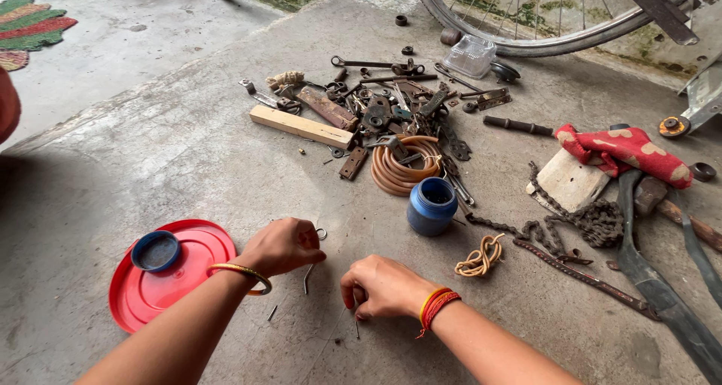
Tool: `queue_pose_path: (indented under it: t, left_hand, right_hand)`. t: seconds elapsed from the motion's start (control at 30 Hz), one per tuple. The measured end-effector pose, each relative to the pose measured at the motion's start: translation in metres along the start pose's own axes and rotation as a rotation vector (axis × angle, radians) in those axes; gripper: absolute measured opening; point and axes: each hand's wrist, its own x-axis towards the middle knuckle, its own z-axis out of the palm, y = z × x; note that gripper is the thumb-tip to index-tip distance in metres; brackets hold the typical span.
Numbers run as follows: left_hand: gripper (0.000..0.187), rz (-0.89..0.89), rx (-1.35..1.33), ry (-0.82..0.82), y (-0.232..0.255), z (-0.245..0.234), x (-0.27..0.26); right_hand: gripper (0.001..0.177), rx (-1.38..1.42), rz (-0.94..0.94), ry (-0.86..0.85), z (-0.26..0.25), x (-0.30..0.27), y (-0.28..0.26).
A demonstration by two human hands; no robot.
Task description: The person picks up and sorts various small metal parts, including nuts and bolts, and places some of them into a white plastic container.
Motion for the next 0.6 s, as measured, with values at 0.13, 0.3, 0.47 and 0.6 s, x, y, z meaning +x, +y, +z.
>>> queue_pose_path:
  t: [0.13, 0.3, 0.47, 0.6]
  left_hand:
    - [0.033, 0.018, 0.025, -0.01, 0.013, 0.004, -0.015]
    - [0.033, 0.084, 0.078, -0.092, 0.024, 0.011, -0.033]
    - [0.036, 0.201, 0.148, -0.158, 0.027, 0.022, -0.052]
    - [0.035, 0.224, 0.178, -0.144, 0.026, 0.036, -0.062]
  right_hand:
    - [0.016, 0.026, 0.03, -0.007, 0.002, -0.004, -0.004]
    - [0.017, -0.007, -0.036, 0.021, 0.005, -0.013, -0.004]
    - [0.016, -0.005, -0.07, 0.016, 0.009, -0.019, -0.006]
    - [0.014, -0.032, -0.092, 0.049, 0.015, -0.018, -0.001]
